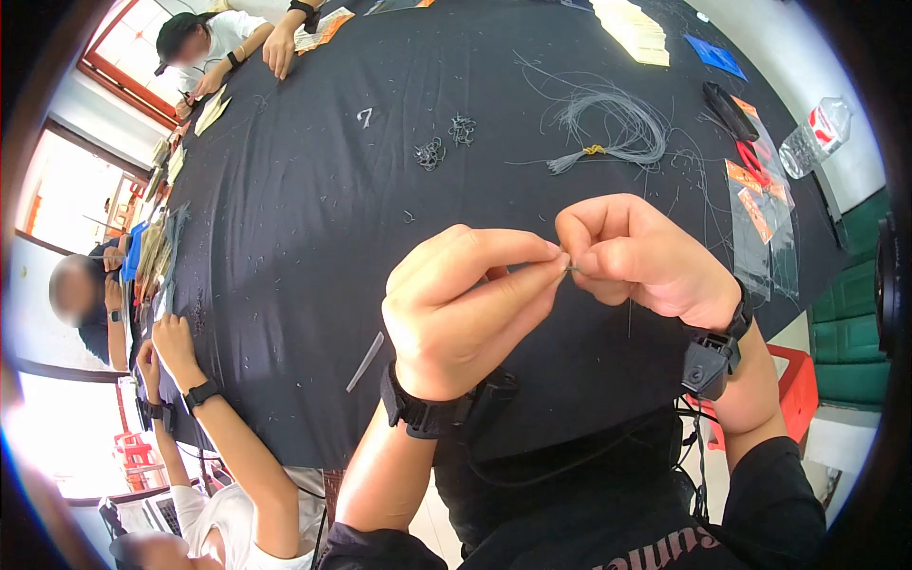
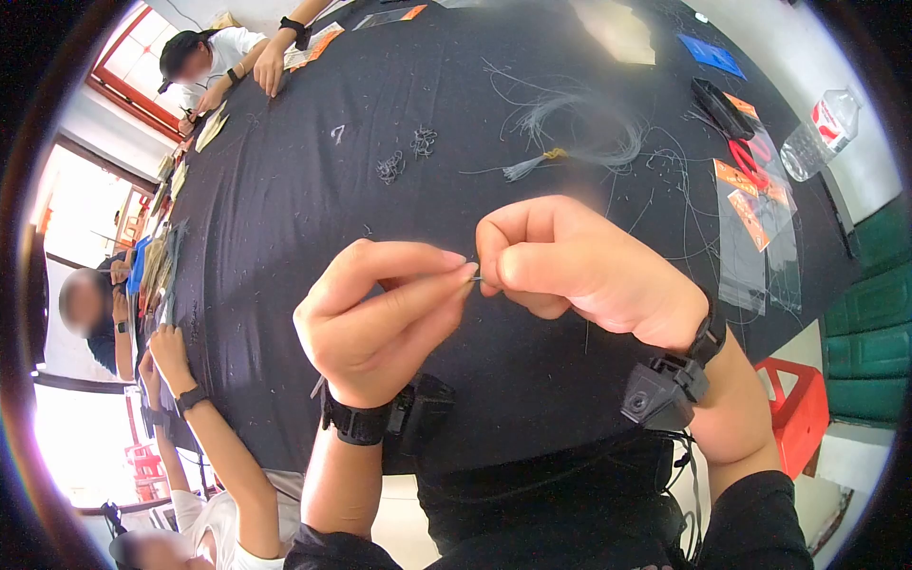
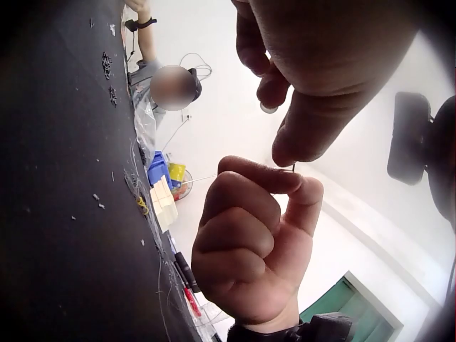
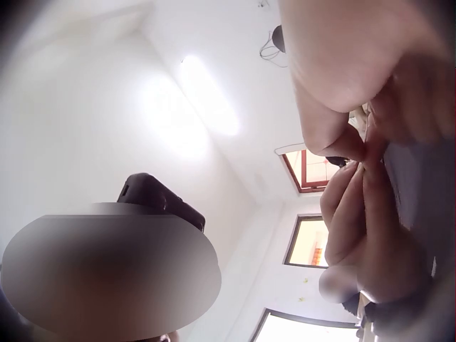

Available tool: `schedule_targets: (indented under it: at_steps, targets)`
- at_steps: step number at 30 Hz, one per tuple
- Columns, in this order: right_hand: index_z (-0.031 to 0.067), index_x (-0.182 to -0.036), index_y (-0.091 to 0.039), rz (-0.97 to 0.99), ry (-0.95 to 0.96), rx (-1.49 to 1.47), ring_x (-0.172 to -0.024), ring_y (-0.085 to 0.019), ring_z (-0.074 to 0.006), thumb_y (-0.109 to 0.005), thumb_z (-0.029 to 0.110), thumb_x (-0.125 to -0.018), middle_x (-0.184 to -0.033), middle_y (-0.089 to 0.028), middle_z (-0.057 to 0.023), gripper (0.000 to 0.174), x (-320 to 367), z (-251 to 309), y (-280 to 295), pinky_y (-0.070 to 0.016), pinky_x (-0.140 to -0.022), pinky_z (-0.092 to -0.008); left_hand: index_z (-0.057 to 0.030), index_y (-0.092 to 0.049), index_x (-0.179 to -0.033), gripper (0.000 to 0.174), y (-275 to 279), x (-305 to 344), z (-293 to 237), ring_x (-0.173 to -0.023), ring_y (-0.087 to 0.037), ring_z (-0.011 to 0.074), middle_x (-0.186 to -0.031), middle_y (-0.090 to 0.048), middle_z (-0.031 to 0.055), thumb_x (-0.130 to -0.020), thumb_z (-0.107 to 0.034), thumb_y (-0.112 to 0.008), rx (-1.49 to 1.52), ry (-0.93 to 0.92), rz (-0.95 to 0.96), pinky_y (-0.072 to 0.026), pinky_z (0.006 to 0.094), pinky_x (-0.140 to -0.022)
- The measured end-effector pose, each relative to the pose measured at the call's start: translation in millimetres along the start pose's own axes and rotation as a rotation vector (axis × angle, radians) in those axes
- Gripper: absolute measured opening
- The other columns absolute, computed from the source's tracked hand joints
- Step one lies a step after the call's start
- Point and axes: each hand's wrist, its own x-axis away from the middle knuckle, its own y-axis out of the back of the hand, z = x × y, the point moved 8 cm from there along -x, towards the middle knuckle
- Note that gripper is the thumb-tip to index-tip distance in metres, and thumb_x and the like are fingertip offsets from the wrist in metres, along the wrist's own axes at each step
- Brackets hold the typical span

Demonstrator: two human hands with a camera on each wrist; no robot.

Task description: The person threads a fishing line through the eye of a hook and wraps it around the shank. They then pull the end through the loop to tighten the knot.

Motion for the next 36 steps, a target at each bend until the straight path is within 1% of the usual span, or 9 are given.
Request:
schedule_targets:
  at_steps: [10, 13, 16, 19, 22, 25, 31, 34, 36]
  targets:
    - [0.0069, -0.084, -0.059, -0.028, 0.113, 0.136, -0.058, -0.038, 0.0008, -0.067, 0.022, -0.082, -0.077, -0.059, 0.0050, 0.016, 2, 9, 3, -0.0241, -0.049, -0.0187, -0.0039, -0.076, -0.083, 0.021, -1, 0, 3, -0.070, -0.067, 0.0131, -0.088, -0.070, 0.0044, -0.065, 0.006, -0.080, 0.019, 0.020, 0.028, -0.0502, 0.0224, -0.059]
    - [0.0068, -0.085, -0.060, -0.043, 0.096, 0.137, -0.060, -0.040, 0.0010, -0.068, 0.022, -0.082, -0.079, -0.061, 0.0045, 0.017, 2, 9, 5, -0.0258, -0.050, -0.0181, -0.0038, -0.074, -0.078, 0.022, -1, 1, 5, -0.061, -0.059, 0.0137, -0.087, -0.069, 0.0024, -0.059, 0.005, -0.079, 0.059, 0.004, -0.057, -0.0460, 0.0252, -0.053]
    - [0.0067, -0.084, -0.060, -0.070, 0.115, 0.163, -0.064, -0.045, 0.0009, -0.068, 0.022, -0.081, -0.081, -0.062, 0.0036, 0.018, 3, 13, 4, -0.0302, -0.053, -0.0169, -0.0037, -0.076, -0.083, 0.020, -1, 1, 5, -0.070, -0.067, 0.0132, -0.088, -0.070, 0.0044, -0.066, 0.007, -0.080, 0.044, 0.042, 0.008, -0.0514, 0.0226, -0.060]
    - [0.0067, -0.084, -0.060, -0.049, 0.188, 0.222, -0.068, -0.049, 0.0007, -0.069, 0.021, -0.082, -0.083, -0.064, 0.0030, 0.017, 1, 15, 6, -0.0341, -0.056, -0.0162, -0.0037, -0.076, -0.083, 0.021, -1, 1, 6, -0.071, -0.067, 0.0133, -0.088, -0.070, 0.0045, -0.066, 0.007, -0.080, 0.044, 0.057, 0.023, -0.0518, 0.0227, -0.061]
    - [0.0066, -0.083, -0.060, -0.048, 0.168, 0.196, -0.069, -0.050, 0.0006, -0.070, 0.023, -0.083, -0.081, -0.063, 0.0033, 0.019, 2, 15, 6, -0.0356, -0.058, -0.0164, -0.0038, -0.076, -0.083, 0.021, -1, 1, 6, -0.071, -0.067, 0.0133, -0.089, -0.070, 0.0046, -0.066, 0.008, -0.080, 0.054, 0.055, 0.017, -0.0520, 0.0228, -0.061]
    - [0.0068, -0.082, -0.059, -0.050, 0.208, 0.202, -0.066, -0.047, 0.0007, -0.070, 0.024, -0.083, -0.079, -0.060, 0.0043, 0.020, 2, 18, 3, -0.0330, -0.055, -0.0166, -0.0040, -0.076, -0.083, 0.022, -1, 1, 5, -0.072, -0.067, 0.0133, -0.089, -0.070, 0.0048, -0.066, 0.007, -0.080, 0.049, 0.038, 0.015, -0.0520, 0.0229, -0.061]
    - [0.0078, -0.080, -0.056, -0.024, 0.115, 0.081, -0.057, -0.034, 0.0005, -0.066, 0.022, -0.087, -0.076, -0.056, 0.0050, 0.019, 2, 10, 1, -0.0225, -0.048, -0.0195, -0.0039, -0.076, -0.083, 0.022, -1, 1, 2, -0.071, -0.067, 0.0130, -0.089, -0.070, 0.0042, -0.065, 0.007, -0.080, 0.014, 0.025, 0.027, -0.0507, 0.0227, -0.059]
    - [0.0089, -0.080, -0.055, -0.007, 0.049, 0.023, -0.054, -0.032, 0.0002, -0.062, 0.022, -0.089, -0.073, -0.053, 0.0066, 0.017, 1, 5, -1, -0.0200, -0.047, -0.0202, -0.0044, -0.076, -0.082, 0.022, -1, 0, 1, -0.067, -0.065, 0.0122, -0.088, -0.071, 0.0032, -0.064, 0.007, -0.080, 0.005, 0.020, 0.024, -0.0489, 0.0228, -0.056]
    - [0.0107, -0.076, -0.052, -0.037, -0.039, -0.059, -0.050, -0.028, -0.0011, -0.058, 0.016, -0.086, -0.064, -0.041, 0.0089, 0.013, 0, 0, -2, -0.0177, -0.045, -0.0213, -0.0051, -0.076, -0.081, 0.022, -1, 0, 0, -0.066, -0.064, 0.0115, -0.088, -0.071, 0.0026, -0.063, 0.007, -0.080, -0.006, 0.014, 0.030, -0.0478, 0.0227, -0.055]
